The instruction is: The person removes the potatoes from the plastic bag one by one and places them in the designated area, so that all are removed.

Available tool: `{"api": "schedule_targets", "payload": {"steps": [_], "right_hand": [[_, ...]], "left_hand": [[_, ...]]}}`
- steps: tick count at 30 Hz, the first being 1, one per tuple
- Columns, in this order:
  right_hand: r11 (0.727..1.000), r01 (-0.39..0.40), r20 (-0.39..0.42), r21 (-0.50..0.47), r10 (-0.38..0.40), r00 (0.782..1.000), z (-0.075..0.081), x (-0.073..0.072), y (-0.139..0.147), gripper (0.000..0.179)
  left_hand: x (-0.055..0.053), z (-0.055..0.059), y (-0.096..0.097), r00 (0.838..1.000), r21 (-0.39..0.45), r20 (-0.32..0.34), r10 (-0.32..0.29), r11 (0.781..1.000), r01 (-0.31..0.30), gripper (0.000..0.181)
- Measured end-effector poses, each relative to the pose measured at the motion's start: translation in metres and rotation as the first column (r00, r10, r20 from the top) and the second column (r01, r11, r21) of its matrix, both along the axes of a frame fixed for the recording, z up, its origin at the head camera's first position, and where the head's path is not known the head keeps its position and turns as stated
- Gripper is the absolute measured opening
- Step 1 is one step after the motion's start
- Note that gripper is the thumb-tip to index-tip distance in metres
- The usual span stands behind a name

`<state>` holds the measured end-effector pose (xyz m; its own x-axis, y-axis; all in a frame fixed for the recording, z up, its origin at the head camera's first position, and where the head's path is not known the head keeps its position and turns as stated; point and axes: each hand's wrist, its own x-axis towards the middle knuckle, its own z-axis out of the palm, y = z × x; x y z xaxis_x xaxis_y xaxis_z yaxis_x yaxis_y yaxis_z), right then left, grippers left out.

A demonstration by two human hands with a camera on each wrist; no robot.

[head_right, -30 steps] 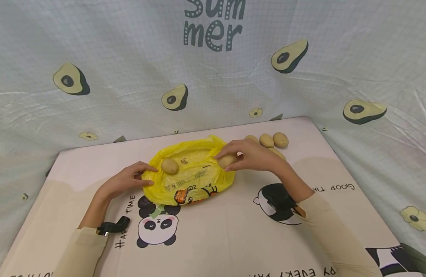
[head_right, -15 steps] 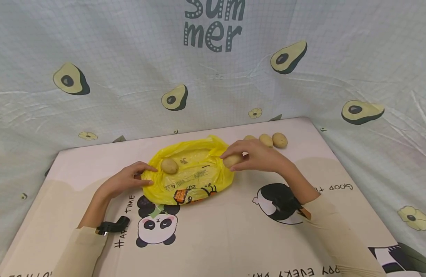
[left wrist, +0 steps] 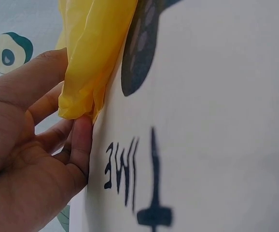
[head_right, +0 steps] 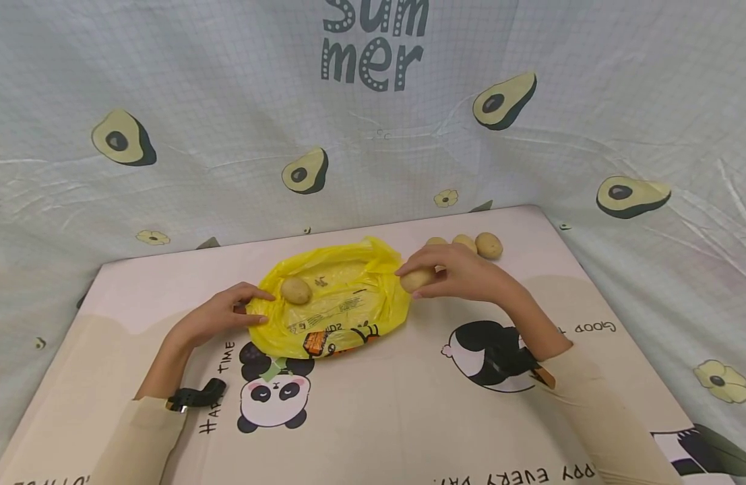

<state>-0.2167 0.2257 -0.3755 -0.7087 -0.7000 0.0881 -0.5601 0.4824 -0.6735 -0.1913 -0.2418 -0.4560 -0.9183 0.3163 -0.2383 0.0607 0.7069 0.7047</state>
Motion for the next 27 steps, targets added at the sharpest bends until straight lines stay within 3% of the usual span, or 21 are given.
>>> {"api": "schedule_targets", "payload": {"steps": [12, 27], "right_hand": [[0.998, 0.056, -0.007, 0.032, -0.055, 0.998, 0.001, 0.003, 0.017, 0.04], [0.995, 0.089, -0.123, 0.048, -0.083, 0.989, 0.005, 0.01, 0.043, 0.041]], "left_hand": [[0.0, 0.0, 0.001, 1.0, 0.001, 0.008, -0.004, 1.0, 0.004, 0.045], [0.001, 0.004, 0.001, 1.0, -0.004, 0.01, 0.001, 1.0, -0.001, 0.045]]}}
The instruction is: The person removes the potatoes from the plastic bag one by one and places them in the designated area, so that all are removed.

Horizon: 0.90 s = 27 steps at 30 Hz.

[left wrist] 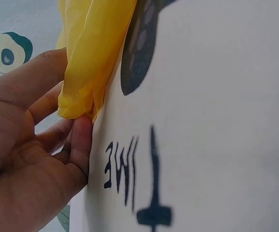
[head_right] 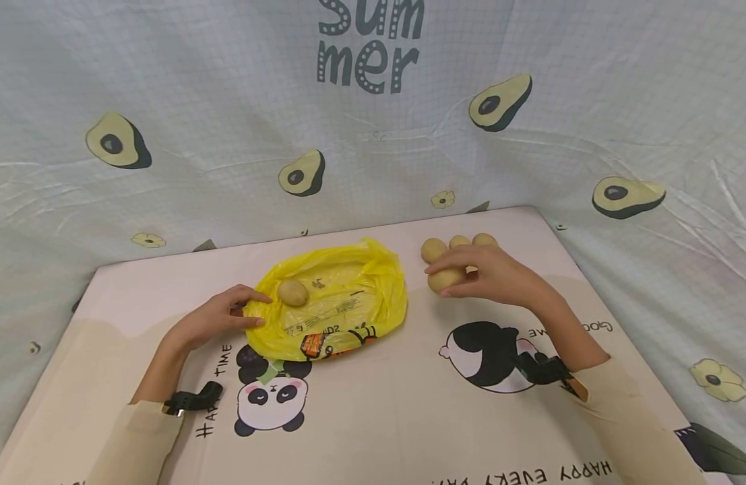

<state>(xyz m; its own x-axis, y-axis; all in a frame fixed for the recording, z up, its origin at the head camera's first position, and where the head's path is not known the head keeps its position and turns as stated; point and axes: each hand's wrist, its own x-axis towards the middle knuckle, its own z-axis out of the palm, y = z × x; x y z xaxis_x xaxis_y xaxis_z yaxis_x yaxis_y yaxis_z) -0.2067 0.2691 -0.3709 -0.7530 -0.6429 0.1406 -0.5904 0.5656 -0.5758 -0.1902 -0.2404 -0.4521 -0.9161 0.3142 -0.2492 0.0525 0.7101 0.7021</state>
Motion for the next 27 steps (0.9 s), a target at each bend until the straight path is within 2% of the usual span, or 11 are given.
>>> {"api": "schedule_targets", "payload": {"steps": [3, 10, 16, 27], "right_hand": [[1.0, 0.01, -0.01, 0.0, -0.01, 1.0, 0.0, 0.001, 0.004, 0.042], [0.999, 0.026, 0.055, -0.033, -0.024, 0.998, 0.004, 0.005, 0.012, 0.041], [0.999, 0.048, 0.024, -0.023, -0.048, 0.999, 0.005, 0.008, 0.02, 0.043], [0.996, 0.06, 0.025, -0.062, -0.058, 0.998, 0.003, 0.009, 0.03, 0.043]], "left_hand": [[0.0, 0.001, 0.0, 1.0, -0.002, -0.005, -0.007, 1.0, 0.007, 0.045], [0.0, 0.001, -0.001, 1.0, 0.0, -0.003, -0.008, 1.0, 0.008, 0.044], [-0.001, 0.0, 0.001, 1.0, -0.001, -0.007, -0.01, 1.0, 0.01, 0.043], [-0.001, -0.002, 0.0, 1.0, -0.006, -0.014, -0.012, 1.0, 0.012, 0.044]]}}
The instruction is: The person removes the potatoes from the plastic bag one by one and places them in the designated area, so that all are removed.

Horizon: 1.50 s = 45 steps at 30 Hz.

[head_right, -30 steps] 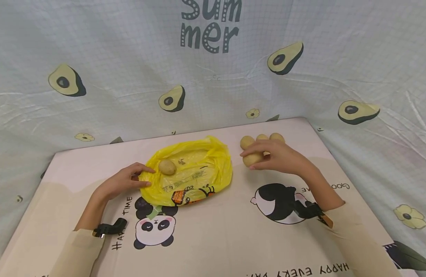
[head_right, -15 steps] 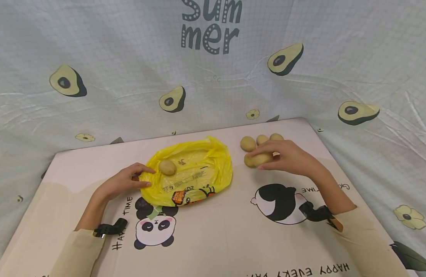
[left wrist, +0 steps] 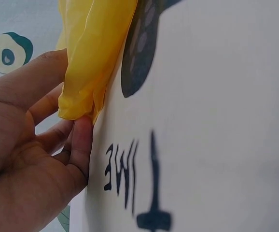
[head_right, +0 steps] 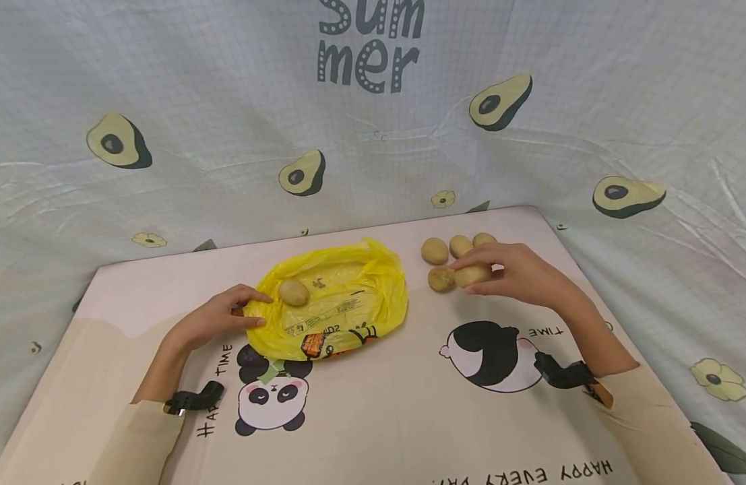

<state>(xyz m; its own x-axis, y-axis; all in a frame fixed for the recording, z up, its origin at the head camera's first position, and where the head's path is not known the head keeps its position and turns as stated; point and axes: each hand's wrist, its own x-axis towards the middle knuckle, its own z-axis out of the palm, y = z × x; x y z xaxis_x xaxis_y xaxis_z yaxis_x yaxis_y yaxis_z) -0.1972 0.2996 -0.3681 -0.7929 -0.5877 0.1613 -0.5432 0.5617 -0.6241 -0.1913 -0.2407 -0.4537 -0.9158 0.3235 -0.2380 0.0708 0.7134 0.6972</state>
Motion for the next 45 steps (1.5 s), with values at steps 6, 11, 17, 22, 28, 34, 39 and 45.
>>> {"api": "schedule_targets", "payload": {"steps": [6, 11, 17, 22, 28, 34, 39, 45], "right_hand": [[1.0, 0.021, -0.006, 0.023, -0.021, 1.0, -0.003, 0.001, 0.006, 0.044], [1.0, 0.02, -0.03, 0.022, -0.019, 0.999, -0.003, 0.0, 0.009, 0.045], [0.999, 0.029, -0.044, 0.024, -0.028, 0.999, -0.003, 0.0, 0.013, 0.043], [0.998, 0.041, -0.056, 0.037, -0.039, 0.998, -0.002, 0.0, 0.016, 0.042], [0.999, 0.029, -0.04, 0.025, -0.028, 0.999, 0.0, -0.002, 0.019, 0.043], [0.999, 0.04, -0.029, 0.028, -0.039, 0.999, 0.001, -0.003, 0.023, 0.041], [0.997, 0.059, -0.004, 0.044, -0.059, 0.998, 0.001, -0.006, 0.028, 0.041], [0.988, 0.121, 0.01, 0.1, -0.123, 0.992, 0.001, -0.007, 0.034, 0.04]], "left_hand": [[0.0, 0.0, 0.0, 1.0, -0.01, 0.001, -0.008, 1.0, 0.008, 0.044], [0.0, 0.0, 0.0, 1.0, -0.015, -0.009, -0.016, 1.0, 0.016, 0.043], [0.0, 0.0, 0.0, 1.0, -0.01, -0.016, -0.021, 1.0, 0.021, 0.043], [0.0, 0.0, 0.0, 1.0, -0.009, -0.014, -0.017, 1.0, 0.017, 0.043], [0.0, 0.0, 0.0, 1.0, -0.011, -0.018, -0.02, 1.0, 0.02, 0.043], [0.0, -0.001, -0.001, 0.999, -0.016, -0.021, -0.025, 1.0, 0.025, 0.043], [0.001, -0.001, 0.0, 1.0, -0.014, -0.013, -0.009, 1.0, 0.009, 0.044], [0.001, 0.0, 0.0, 1.0, -0.002, -0.013, -0.002, 1.0, 0.002, 0.043]]}}
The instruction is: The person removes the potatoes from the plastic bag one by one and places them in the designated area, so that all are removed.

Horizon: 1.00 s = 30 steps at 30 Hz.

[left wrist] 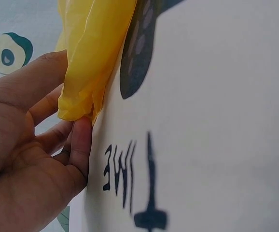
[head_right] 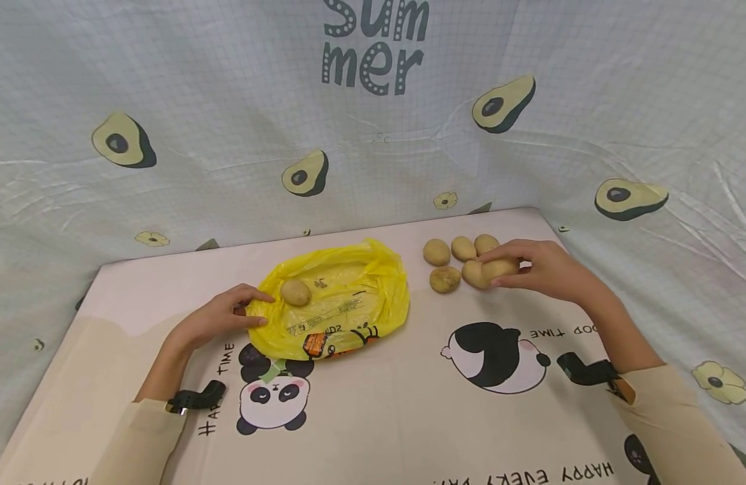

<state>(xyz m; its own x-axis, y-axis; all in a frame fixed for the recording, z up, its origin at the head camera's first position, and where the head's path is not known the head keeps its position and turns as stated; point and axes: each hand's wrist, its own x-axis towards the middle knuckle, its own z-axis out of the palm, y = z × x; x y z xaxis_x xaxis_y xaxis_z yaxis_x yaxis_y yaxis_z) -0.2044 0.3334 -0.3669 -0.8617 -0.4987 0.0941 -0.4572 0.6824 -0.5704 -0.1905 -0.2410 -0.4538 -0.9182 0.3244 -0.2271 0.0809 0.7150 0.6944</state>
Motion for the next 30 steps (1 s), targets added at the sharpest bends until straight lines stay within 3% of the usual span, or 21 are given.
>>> {"api": "schedule_targets", "payload": {"steps": [5, 13, 30], "right_hand": [[0.997, 0.065, 0.02, 0.031, -0.066, 0.998, 0.002, 0.0, 0.003, 0.038], [0.993, 0.103, 0.045, 0.059, -0.106, 0.993, 0.001, -0.003, 0.011, 0.038], [0.985, 0.139, 0.054, 0.099, -0.144, 0.988, -0.03, -0.014, 0.042, 0.039]], "left_hand": [[-0.001, 0.0, -0.001, 1.0, 0.004, -0.001, -0.003, 1.0, 0.003, 0.043], [-0.001, 0.0, -0.001, 1.0, 0.011, 0.008, 0.001, 1.0, -0.001, 0.043], [0.0, 0.001, -0.002, 1.0, 0.051, 0.013, -0.006, 0.999, 0.005, 0.043]]}}
